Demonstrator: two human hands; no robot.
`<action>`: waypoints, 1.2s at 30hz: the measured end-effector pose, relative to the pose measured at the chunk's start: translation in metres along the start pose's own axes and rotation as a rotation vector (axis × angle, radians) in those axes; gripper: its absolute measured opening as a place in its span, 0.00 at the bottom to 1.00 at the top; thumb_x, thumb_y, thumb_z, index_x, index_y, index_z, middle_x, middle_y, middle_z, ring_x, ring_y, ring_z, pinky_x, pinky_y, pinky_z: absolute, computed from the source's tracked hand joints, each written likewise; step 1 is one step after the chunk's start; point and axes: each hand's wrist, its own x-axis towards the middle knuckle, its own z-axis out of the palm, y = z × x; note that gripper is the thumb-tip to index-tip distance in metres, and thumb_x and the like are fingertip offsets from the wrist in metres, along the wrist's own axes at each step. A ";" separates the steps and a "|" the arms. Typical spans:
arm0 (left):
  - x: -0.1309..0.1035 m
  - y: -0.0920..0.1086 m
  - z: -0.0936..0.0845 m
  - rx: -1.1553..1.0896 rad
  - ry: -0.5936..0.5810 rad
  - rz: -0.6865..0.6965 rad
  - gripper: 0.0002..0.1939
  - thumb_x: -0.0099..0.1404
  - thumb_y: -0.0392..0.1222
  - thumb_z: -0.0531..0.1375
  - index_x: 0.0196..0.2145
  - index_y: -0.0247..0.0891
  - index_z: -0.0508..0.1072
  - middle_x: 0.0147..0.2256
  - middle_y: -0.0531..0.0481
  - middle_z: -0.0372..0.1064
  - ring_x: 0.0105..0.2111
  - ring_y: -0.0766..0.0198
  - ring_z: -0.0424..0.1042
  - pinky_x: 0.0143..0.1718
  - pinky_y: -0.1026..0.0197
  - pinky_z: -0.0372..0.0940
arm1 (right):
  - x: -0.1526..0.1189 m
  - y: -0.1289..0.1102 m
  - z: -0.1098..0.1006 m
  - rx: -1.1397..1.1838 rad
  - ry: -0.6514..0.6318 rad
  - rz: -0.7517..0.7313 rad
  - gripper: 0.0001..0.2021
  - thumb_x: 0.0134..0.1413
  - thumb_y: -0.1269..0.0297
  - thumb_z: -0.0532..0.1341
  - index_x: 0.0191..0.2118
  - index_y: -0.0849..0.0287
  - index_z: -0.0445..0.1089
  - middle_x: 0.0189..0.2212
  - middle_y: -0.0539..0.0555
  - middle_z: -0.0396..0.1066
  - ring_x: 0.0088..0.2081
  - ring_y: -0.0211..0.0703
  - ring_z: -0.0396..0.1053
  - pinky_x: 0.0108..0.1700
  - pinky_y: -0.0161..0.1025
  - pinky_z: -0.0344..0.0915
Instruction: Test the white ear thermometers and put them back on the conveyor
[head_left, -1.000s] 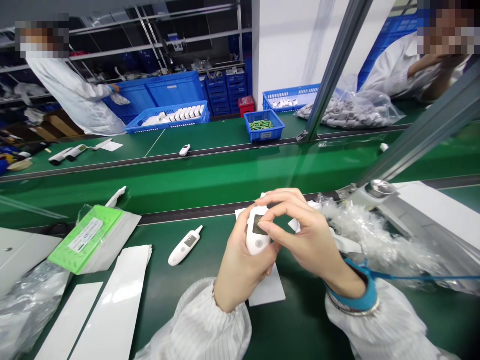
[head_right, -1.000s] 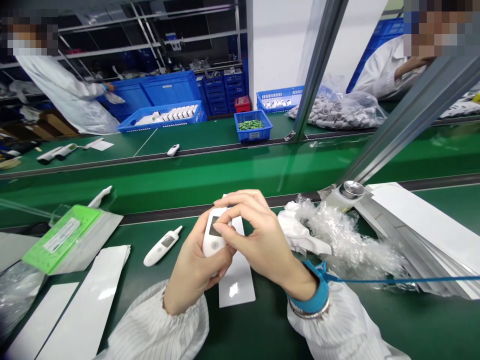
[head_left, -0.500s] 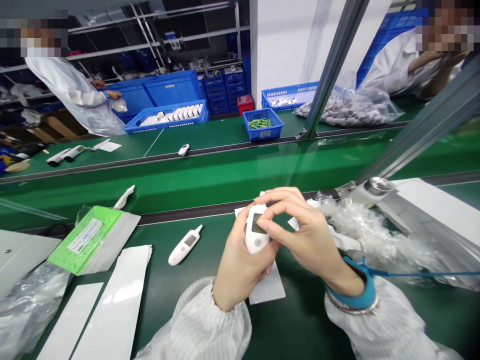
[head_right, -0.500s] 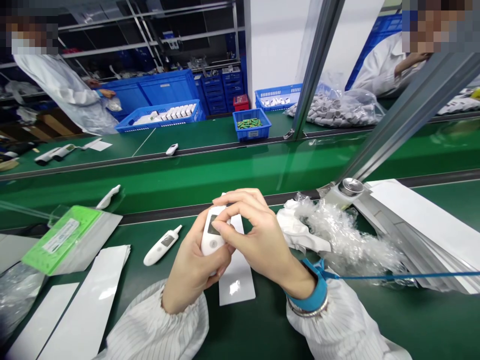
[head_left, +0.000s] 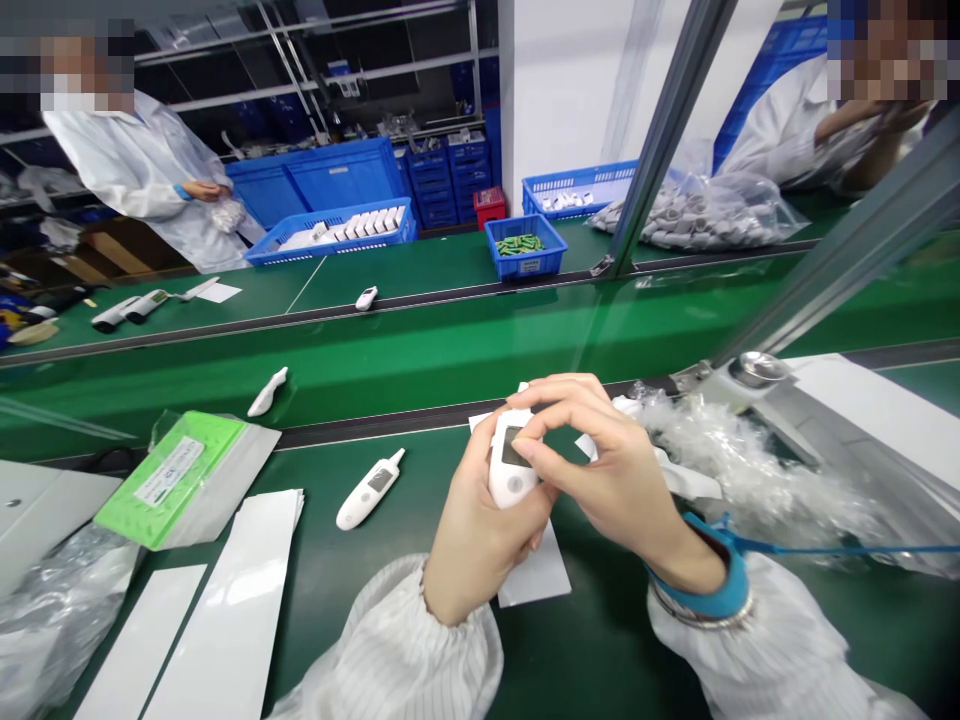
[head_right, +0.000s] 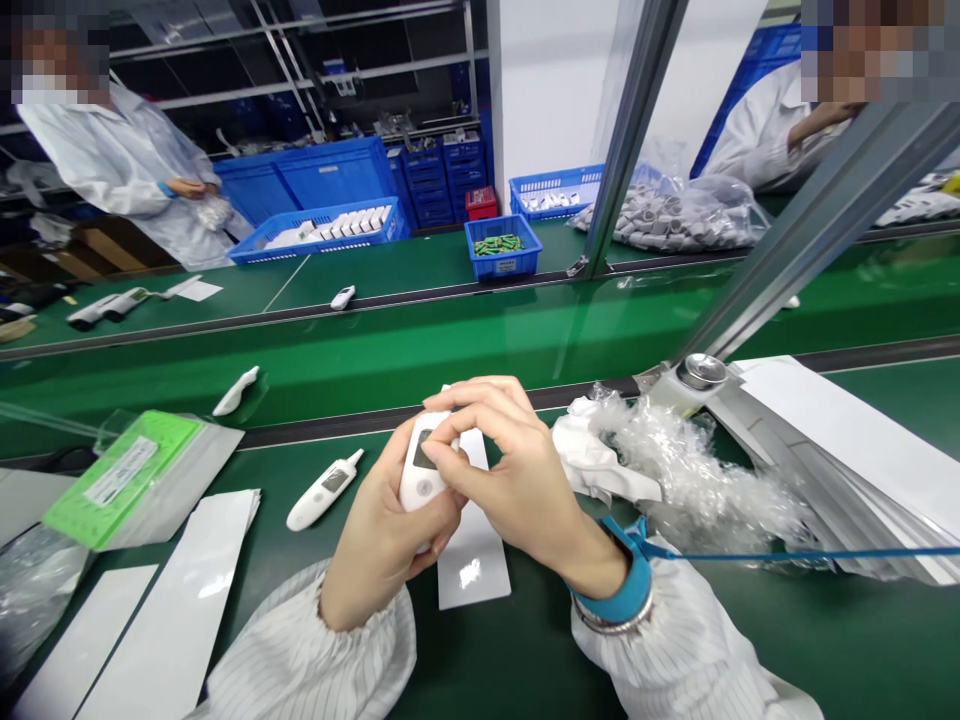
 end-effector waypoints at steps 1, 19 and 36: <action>0.000 0.000 0.000 -0.001 -0.005 0.004 0.26 0.60 0.33 0.62 0.54 0.41 0.58 0.16 0.65 0.58 0.10 0.77 0.49 0.11 0.73 0.51 | 0.000 0.000 0.000 -0.007 0.002 -0.009 0.08 0.54 0.76 0.64 0.30 0.55 0.69 0.40 0.51 0.76 0.49 0.44 0.67 0.53 0.44 0.64; -0.006 -0.001 -0.001 -0.119 -0.094 0.023 0.26 0.70 0.46 0.54 0.62 0.43 0.53 0.25 0.55 0.63 0.15 0.74 0.53 0.11 0.73 0.44 | 0.000 0.007 -0.002 0.167 0.080 0.228 0.15 0.54 0.65 0.66 0.47 0.52 0.67 0.50 0.54 0.69 0.53 0.47 0.67 0.56 0.48 0.65; 0.001 -0.001 0.002 -0.021 -0.005 0.073 0.15 0.73 0.51 0.48 0.45 0.38 0.66 0.28 0.54 0.66 0.12 0.77 0.55 0.13 0.69 0.46 | 0.005 0.010 -0.003 0.326 -0.081 0.402 0.10 0.65 0.59 0.56 0.44 0.54 0.73 0.40 0.50 0.79 0.40 0.41 0.77 0.45 0.40 0.73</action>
